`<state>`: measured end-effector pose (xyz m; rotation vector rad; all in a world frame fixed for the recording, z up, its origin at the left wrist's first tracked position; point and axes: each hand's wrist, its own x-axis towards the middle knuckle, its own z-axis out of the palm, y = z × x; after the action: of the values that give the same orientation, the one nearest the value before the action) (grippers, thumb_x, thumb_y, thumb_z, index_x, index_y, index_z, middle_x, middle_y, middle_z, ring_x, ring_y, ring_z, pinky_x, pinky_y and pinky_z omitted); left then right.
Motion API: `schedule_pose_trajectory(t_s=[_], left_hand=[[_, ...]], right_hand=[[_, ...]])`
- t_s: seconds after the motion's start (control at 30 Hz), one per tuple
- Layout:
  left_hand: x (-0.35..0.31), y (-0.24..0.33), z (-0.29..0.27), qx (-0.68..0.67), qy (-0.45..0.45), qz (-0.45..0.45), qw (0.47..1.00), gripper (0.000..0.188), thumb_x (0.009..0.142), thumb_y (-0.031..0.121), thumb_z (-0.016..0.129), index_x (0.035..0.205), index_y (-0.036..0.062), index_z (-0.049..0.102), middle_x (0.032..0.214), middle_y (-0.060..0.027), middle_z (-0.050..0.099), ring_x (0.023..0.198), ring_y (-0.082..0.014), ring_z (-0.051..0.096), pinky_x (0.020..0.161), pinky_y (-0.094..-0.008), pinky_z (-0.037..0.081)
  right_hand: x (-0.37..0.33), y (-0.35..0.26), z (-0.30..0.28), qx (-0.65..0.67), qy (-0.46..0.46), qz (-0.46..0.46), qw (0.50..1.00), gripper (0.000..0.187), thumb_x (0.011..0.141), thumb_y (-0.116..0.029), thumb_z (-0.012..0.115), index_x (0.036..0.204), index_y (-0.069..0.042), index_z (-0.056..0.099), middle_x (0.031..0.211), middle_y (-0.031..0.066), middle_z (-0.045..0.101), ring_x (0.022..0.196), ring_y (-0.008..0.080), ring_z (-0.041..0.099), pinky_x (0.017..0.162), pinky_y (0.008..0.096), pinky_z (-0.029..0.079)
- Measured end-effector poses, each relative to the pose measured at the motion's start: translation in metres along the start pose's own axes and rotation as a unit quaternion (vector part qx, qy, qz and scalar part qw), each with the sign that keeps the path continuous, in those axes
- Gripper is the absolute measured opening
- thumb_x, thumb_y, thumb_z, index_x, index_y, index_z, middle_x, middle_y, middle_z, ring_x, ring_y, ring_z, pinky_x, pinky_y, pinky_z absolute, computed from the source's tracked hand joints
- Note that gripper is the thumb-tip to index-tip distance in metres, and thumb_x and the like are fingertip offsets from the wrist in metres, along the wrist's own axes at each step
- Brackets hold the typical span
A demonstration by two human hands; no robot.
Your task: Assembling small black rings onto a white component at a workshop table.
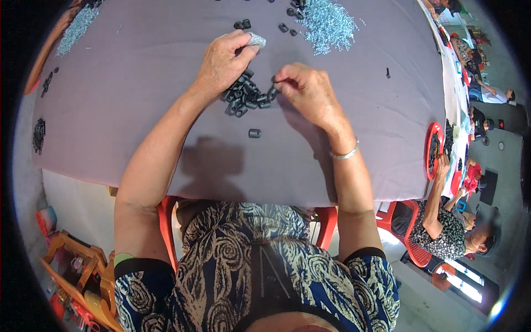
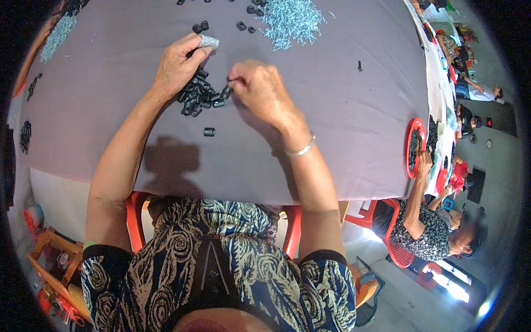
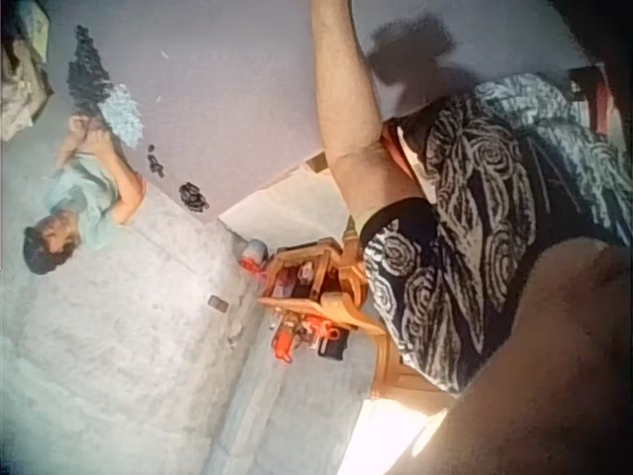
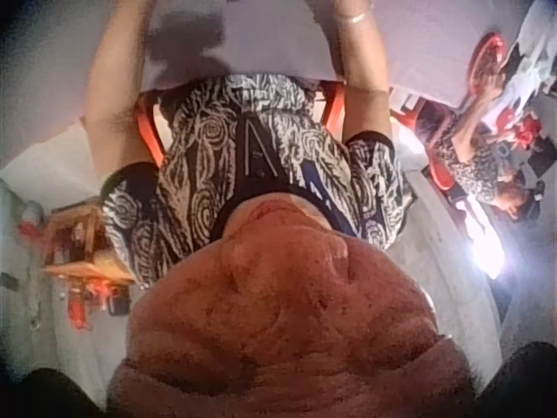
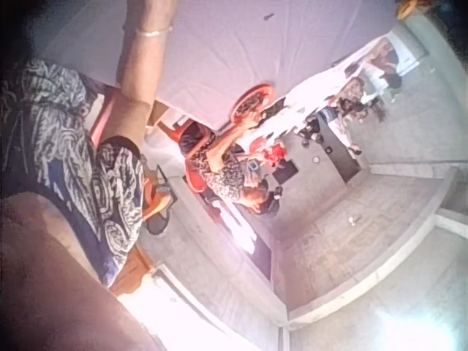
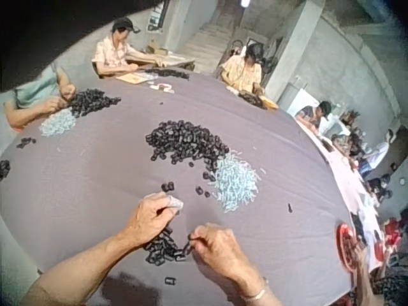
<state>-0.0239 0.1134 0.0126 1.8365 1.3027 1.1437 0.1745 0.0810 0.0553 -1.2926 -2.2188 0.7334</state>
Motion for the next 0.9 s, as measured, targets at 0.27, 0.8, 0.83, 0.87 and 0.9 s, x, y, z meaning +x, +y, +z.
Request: schedule_pose_trajectory(t_s=[0.27,0.8,0.83,0.87,0.9], left_hand=[[0.005,0.001,-0.003,-0.005,0.002,0.036,0.999,0.016,0.086,0.013,0.056,0.090,-0.0011,0.061,0.076,-0.0075,0.053,0.074,-0.0186,0.052,0.068,-0.0308,0.042],[0.008,-0.005,-0.002,0.038,-0.007,0.050,0.998,0.012,0.083,0.011,0.058,0.087,-0.0002,0.060,0.075,-0.0085,0.052,0.077,-0.0231,0.051,0.070,-0.0345,0.041],[0.009,-0.003,-0.002,0.036,-0.004,0.050,0.998,0.012,0.083,0.011,0.058,0.087,-0.0002,0.060,0.075,-0.0085,0.052,0.077,-0.0231,0.051,0.070,-0.0345,0.041],[0.008,-0.002,-0.002,0.022,0.012,0.062,0.998,0.013,0.082,0.012,0.057,0.080,-0.0010,0.056,0.072,-0.0094,0.049,0.073,-0.0256,0.048,0.069,-0.0369,0.040],[0.007,-0.001,-0.002,0.008,0.029,0.074,0.997,0.017,0.081,0.012,0.057,0.074,-0.0018,0.052,0.068,-0.0104,0.046,0.068,-0.0280,0.045,0.068,-0.0394,0.039]], right_hand=[[0.013,-0.005,0.001,0.044,0.028,0.015,0.999,0.008,0.078,-0.003,0.063,0.086,-0.004,0.063,0.073,0.0104,0.061,0.067,0.0249,0.060,0.065,0.0357,0.049],[0.030,0.063,-0.028,-0.116,0.167,0.047,0.978,0.021,0.076,-0.015,0.070,0.092,-0.006,0.060,0.084,0.0124,0.055,0.075,0.0279,0.060,0.068,0.0390,0.049],[0.024,0.057,-0.028,-0.118,0.165,0.045,0.978,0.021,0.076,-0.015,0.070,0.092,-0.006,0.060,0.084,0.0124,0.055,0.075,0.0279,0.060,0.068,0.0390,0.049],[0.017,0.051,-0.026,-0.101,0.159,0.054,0.981,0.020,0.076,-0.014,0.069,0.091,-0.005,0.060,0.084,0.0126,0.055,0.073,0.0278,0.060,0.066,0.0390,0.049],[0.010,0.046,-0.023,-0.084,0.152,0.063,0.983,0.019,0.076,-0.013,0.069,0.091,-0.005,0.060,0.084,0.0128,0.055,0.070,0.0277,0.060,0.065,0.0390,0.049]])
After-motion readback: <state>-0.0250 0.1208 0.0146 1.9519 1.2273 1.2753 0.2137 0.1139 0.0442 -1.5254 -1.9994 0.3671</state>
